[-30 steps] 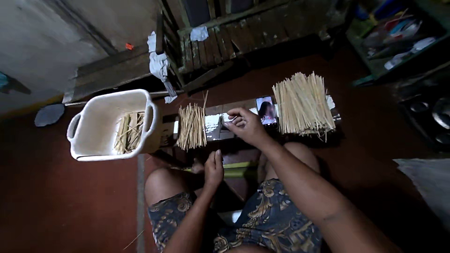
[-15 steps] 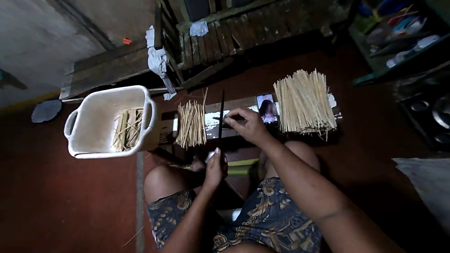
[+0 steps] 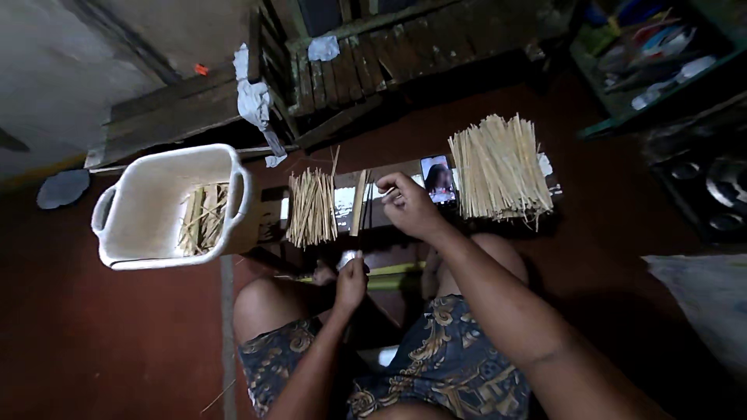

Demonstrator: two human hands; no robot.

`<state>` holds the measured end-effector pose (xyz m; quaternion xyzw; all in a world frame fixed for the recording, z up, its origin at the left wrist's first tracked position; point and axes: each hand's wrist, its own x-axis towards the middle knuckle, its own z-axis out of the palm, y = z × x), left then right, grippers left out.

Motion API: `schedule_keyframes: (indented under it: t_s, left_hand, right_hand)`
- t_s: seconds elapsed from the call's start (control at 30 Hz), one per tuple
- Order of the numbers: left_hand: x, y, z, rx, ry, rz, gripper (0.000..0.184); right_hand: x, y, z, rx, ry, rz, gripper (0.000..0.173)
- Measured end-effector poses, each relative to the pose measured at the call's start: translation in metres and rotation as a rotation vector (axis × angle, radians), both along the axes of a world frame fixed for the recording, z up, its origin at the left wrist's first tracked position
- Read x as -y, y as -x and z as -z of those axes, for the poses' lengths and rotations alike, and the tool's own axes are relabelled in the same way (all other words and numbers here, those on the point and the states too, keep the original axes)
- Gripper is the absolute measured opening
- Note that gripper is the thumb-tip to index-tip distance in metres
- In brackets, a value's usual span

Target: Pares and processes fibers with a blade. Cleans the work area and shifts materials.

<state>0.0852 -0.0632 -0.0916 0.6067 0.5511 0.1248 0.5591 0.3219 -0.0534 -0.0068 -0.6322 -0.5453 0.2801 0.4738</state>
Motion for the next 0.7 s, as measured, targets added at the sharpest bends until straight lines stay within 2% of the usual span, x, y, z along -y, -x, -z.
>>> schedule_keyframes:
  t_s: [0.13, 0.2, 0.27, 0.37, 0.4, 0.43, 0.57, 0.63, 0.7]
  left_hand:
    - [-0.002, -0.001, -0.003, 0.066, -0.026, -0.022, 0.058]
    - [-0.002, 0.0, -0.003, 0.157, -0.066, -0.068, 0.056]
    - [-0.004, 0.004, -0.004, 0.241, -0.08, -0.131, 0.055]
    - [-0.005, 0.013, -0.005, 0.309, -0.079, -0.196, 0.056]
    - [-0.004, 0.016, -0.005, 0.31, -0.076, -0.203, 0.057]
    - [-0.003, 0.018, -0.005, 0.313, -0.075, -0.209, 0.058]
    - [0.004, 0.026, -0.009, 0.341, -0.123, -0.191, 0.057]
    - [0.005, 0.028, -0.014, 0.367, -0.162, -0.179, 0.056]
    - [0.004, 0.03, -0.021, 0.405, -0.194, -0.163, 0.054]
  right_hand:
    - [-0.007, 0.0, 0.013, 0.232, 0.257, -0.088, 0.022]
    - [-0.011, 0.006, 0.027, 0.313, 0.305, -0.115, 0.022]
    - [-0.019, 0.018, 0.042, 0.402, 0.274, -0.133, 0.035]
    - [-0.031, 0.042, 0.07, 0.582, 0.227, -0.182, 0.065]
    - [-0.035, 0.048, 0.079, 0.642, 0.235, -0.192, 0.07]
    - [-0.038, 0.053, 0.087, 0.688, 0.247, -0.197, 0.068]
    - [-0.043, 0.059, 0.096, 0.751, 0.18, -0.199, 0.029]
    - [-0.045, 0.055, 0.086, 0.695, 0.032, -0.158, 0.024]
    - [-0.045, 0.049, 0.065, 0.531, -0.188, -0.08, 0.023]
